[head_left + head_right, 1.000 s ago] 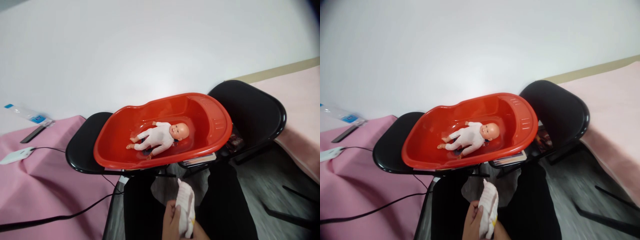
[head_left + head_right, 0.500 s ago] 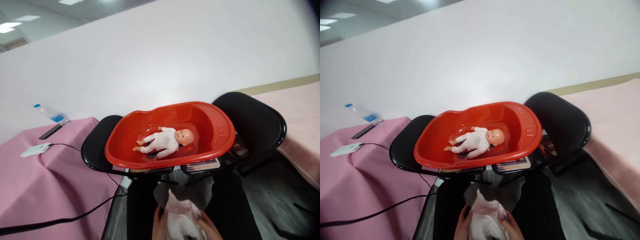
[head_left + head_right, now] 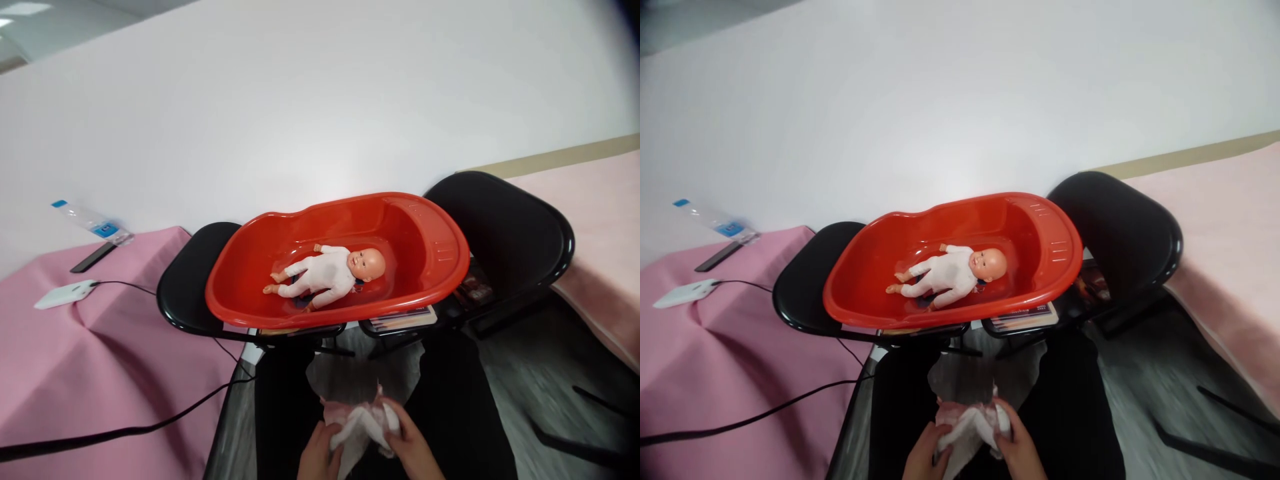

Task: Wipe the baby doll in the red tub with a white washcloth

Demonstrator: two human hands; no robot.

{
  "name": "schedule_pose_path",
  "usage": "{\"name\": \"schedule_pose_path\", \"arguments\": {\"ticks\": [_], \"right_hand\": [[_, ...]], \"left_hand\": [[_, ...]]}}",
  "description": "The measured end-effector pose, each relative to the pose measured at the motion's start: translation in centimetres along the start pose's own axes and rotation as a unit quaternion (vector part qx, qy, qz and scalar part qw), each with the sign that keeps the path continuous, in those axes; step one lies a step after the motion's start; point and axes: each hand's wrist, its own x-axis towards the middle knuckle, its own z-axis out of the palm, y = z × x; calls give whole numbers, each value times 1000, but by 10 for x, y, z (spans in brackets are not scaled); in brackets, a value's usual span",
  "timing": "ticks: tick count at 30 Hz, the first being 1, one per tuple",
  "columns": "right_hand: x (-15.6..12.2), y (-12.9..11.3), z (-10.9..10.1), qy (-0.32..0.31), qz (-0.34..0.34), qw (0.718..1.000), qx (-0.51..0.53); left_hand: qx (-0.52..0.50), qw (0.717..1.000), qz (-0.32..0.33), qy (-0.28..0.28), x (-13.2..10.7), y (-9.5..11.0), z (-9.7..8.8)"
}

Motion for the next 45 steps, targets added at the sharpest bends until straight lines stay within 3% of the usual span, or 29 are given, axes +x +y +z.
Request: {"name": "schedule_pose_path", "arguments": {"ticks": [3,6,9,11,16,20,23,25,27,30,33,35,37,39,40,42,44,45], "right_hand": [[2,-13,0,-23,34,998,-50],[9,-21,-8,10,73,997,20],[15,-26,-17,37,146,979,135],[16,-25,-21,7,159,977,142],[6,-15,-16,-147,37,986,-65],[0,-17,-6,-122,-42,951,-281],[-1,-31,0,-74,-101,927,-353],[0,-41,6,-61,-74,950,-297],[0,-49,15,-61,10,987,-148],[1,-61,31,-80,92,991,52],[6,-91,40,-126,28,991,34],[13,-131,35,-128,-26,991,-37],[23,-189,21,-87,-91,985,-121],[39,-258,0,28,-242,943,-226],[50,-292,-10,64,-329,897,-288],[80,-350,-28,116,-462,778,-409],[115,-385,-40,124,-495,677,-530],[134,-393,-45,126,-486,641,-580]], "left_hand": [[69,993,96,7,-1,-11,-8],[68,988,131,38,0,-12,-12],[17,989,128,71,1,1,-12],[-14,994,87,67,1,12,-10],[-54,996,-3,75,1,30,-1],[-76,992,13,101,3,38,5],[-83,990,42,107,6,42,8],[-83,989,84,93,8,44,12],[-90,984,139,60,9,46,21],[-113,977,174,-58,8,56,36],[-173,962,155,-144,9,76,37],[-224,949,192,-113,18,100,22],[-215,931,290,-50,38,133,-6],[-118,911,395,-8,73,171,-41],[-57,905,420,27,95,191,-57],[70,902,420,65,144,225,-85],[220,896,383,48,194,248,-104],[299,886,354,31,217,254,-110]]}}
